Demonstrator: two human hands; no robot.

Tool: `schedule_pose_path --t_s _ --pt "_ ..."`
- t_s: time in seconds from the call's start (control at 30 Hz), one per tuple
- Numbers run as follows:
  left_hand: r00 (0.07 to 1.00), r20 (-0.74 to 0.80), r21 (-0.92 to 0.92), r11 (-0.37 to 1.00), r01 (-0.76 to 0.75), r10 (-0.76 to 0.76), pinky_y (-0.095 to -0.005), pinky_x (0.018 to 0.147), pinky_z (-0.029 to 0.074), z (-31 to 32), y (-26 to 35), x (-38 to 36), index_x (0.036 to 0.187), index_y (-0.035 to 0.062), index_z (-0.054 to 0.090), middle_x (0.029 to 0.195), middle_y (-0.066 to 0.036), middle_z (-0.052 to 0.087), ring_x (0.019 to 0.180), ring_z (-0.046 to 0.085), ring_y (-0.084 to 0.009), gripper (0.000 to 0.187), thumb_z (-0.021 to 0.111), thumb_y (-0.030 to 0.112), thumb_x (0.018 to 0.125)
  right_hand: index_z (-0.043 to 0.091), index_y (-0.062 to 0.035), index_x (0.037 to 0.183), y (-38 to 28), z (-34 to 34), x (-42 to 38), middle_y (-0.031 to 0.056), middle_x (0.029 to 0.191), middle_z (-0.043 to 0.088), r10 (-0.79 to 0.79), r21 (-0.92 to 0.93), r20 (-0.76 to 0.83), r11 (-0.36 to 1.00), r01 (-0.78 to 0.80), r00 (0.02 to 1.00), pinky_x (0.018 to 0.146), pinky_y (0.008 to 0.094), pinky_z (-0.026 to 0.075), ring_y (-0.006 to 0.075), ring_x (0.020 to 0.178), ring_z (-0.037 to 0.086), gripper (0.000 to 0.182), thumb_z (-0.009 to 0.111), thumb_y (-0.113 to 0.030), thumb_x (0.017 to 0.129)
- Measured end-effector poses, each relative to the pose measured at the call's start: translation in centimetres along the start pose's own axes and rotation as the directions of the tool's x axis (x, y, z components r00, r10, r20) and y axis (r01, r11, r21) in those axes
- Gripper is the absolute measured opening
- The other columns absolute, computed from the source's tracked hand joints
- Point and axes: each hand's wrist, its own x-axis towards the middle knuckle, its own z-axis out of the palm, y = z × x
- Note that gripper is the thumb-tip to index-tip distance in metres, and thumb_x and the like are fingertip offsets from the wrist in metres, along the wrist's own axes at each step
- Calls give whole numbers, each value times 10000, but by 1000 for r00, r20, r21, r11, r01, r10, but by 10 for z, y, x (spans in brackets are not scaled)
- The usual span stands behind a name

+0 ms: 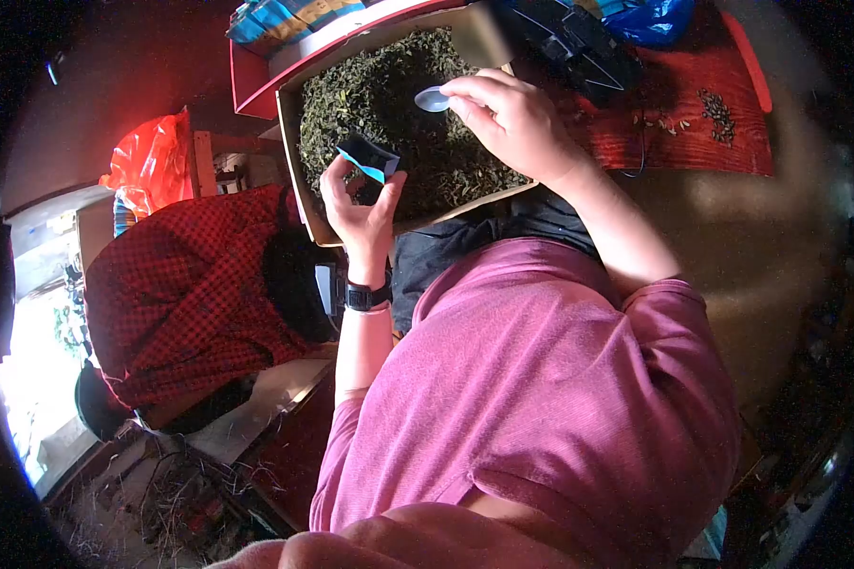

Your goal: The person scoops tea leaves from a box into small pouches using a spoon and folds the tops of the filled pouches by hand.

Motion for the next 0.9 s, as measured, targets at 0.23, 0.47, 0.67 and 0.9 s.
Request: schedule_pose_path --t_s 0.23,0.47,0.67,0.9 --pt "1000 -9 -24 1000 9 -10 -357 882 557 0 1 0 1335 32 580 1288 -121 576 1163 588 -266 742 939 153 697 714 -69 1034 27 25 -18 137 935 731 117 -98 223 990 -98 968 722 413 586 326 830 732 108 699 -133 948" --pt "1000 -5 2 1000 -4 4 -371 882 555 0 0 0 1333 29 588 1259 -136 594 1146 597 -290 745 939 157 689 719 -17 1008 23 31 -18 164 944 736 206 -42 266 978 -202 942 753 384 565 328 877 735 103 689 -105 965" --pt "999 -15 25 999 -35 36 -334 856 580 -1 7 4 1274 14 597 1197 -112 595 1080 625 -234 675 937 127 702 763 -52 1071 26 33 -16 66 834 743 481 172 336 814 -554 810 630 268 527 101 681 673 167 683 -173 990" --pt "998 -12 33 998 -54 54 -337 842 576 -1 6 4 1276 13 596 1195 -111 603 1084 625 -241 686 941 150 699 764 -64 1140 5 1 5 -3 871 712 478 444 247 718 -537 843 597 189 475 41 710 633 269 628 -275 1045"
